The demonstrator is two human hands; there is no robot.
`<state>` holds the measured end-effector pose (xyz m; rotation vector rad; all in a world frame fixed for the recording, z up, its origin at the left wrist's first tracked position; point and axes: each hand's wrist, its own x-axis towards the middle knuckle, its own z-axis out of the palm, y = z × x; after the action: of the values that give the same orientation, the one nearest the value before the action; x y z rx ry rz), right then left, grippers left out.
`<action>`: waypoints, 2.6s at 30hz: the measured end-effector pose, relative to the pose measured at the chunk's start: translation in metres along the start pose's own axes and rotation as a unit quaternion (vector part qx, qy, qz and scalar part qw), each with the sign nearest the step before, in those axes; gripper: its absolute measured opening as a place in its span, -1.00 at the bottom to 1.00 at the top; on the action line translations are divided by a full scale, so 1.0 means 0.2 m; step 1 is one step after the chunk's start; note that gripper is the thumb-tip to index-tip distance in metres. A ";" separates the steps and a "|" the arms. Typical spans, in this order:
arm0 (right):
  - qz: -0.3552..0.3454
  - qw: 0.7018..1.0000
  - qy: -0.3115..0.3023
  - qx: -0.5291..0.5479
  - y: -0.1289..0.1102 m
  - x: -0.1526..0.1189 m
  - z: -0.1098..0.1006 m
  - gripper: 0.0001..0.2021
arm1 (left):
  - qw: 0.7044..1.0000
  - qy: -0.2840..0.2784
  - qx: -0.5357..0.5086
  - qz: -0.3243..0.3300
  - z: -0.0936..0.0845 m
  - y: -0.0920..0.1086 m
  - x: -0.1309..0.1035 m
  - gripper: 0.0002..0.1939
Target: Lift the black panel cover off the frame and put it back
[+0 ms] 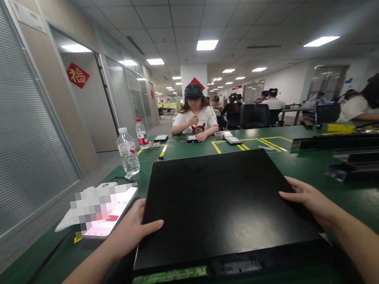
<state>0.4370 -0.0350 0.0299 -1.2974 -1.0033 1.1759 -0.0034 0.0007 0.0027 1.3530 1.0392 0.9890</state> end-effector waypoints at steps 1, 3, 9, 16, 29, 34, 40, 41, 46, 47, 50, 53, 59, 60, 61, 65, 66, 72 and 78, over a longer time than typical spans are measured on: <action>-0.007 1.000 0.003 -0.004 0.00 0.01 0.00 -0.37 | 1.000 0.001 0.004 0.000 0.00 0.00 0.00 -0.44; -0.020 1.000 0.001 -0.010 0.02 0.02 0.00 -0.39 | 1.000 0.003 0.010 0.004 0.01 0.01 0.01 -0.43; -0.031 0.999 0.000 -0.025 0.07 0.06 -0.03 -0.43 | 1.000 0.011 0.018 0.006 0.01 0.01 0.01 -0.44; -0.035 0.998 0.002 -0.050 0.06 0.06 -0.05 -0.44 | 1.000 0.013 0.009 0.008 0.01 0.00 0.00 -0.42; -0.036 0.992 0.054 -0.107 0.06 0.08 -0.05 -0.54 | 0.999 0.011 0.046 0.005 0.01 0.01 0.00 -0.41; -0.055 0.970 0.155 -0.178 0.06 0.09 -0.07 -0.37 | 0.998 0.007 0.062 0.015 0.00 0.01 0.00 -0.40; -0.040 0.961 0.189 -0.200 0.04 0.08 -0.06 -0.43 | 0.998 0.019 0.058 0.016 0.01 0.02 0.00 -0.40; -0.042 0.961 0.188 -0.199 0.05 0.08 -0.07 -0.44 | 0.998 0.020 0.057 0.018 0.01 0.01 0.00 -0.39; -0.057 0.961 0.207 -0.174 0.06 0.10 -0.09 -0.47 | 0.997 0.016 0.069 0.034 0.01 0.01 0.01 -0.40; -0.058 0.961 0.212 -0.168 0.06 0.10 -0.09 -0.48 | 0.997 0.015 0.071 0.037 0.01 0.01 0.01 -0.40; -0.061 0.963 0.218 -0.147 0.05 0.10 -0.10 -0.51 | 0.997 0.010 0.068 0.045 0.00 0.00 0.01 -0.38; -0.064 0.965 0.220 -0.128 0.05 0.10 -0.10 -0.55 | 0.996 0.010 0.072 0.048 0.00 0.00 0.00 -0.37; -0.069 0.966 0.220 -0.120 0.05 0.10 -0.10 -0.58 | 0.997 0.009 0.065 0.045 0.01 0.01 0.00 -0.38; -0.070 0.965 0.222 -0.121 0.04 0.10 -0.10 -0.58 | 0.997 0.009 0.068 0.046 0.01 0.01 0.00 -0.38; -0.072 0.964 0.223 -0.123 0.04 0.09 -0.09 -0.59 | 0.996 0.009 0.073 0.046 0.01 0.01 -0.01 -0.38; -0.077 0.959 0.233 -0.140 0.04 0.09 -0.09 -0.58 | 0.995 0.014 0.090 0.045 0.01 0.02 -0.01 -0.35; -0.078 0.959 0.235 -0.140 0.04 0.09 -0.09 -0.58 | 0.994 0.015 0.093 0.049 0.01 0.02 -0.01 -0.34; -0.074 0.959 0.230 -0.148 0.04 0.09 -0.09 -0.57 | 0.973 0.059 0.215 0.058 -0.01 0.03 -0.01 -0.27; -0.068 0.954 0.215 -0.196 0.05 0.09 -0.08 -0.56 | 0.956 0.094 0.271 0.059 -0.03 0.01 0.00 -0.29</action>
<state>0.4544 -0.0203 0.0178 -1.6758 -1.0056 0.5619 -0.0084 0.0019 0.0039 1.8070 1.4595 0.9709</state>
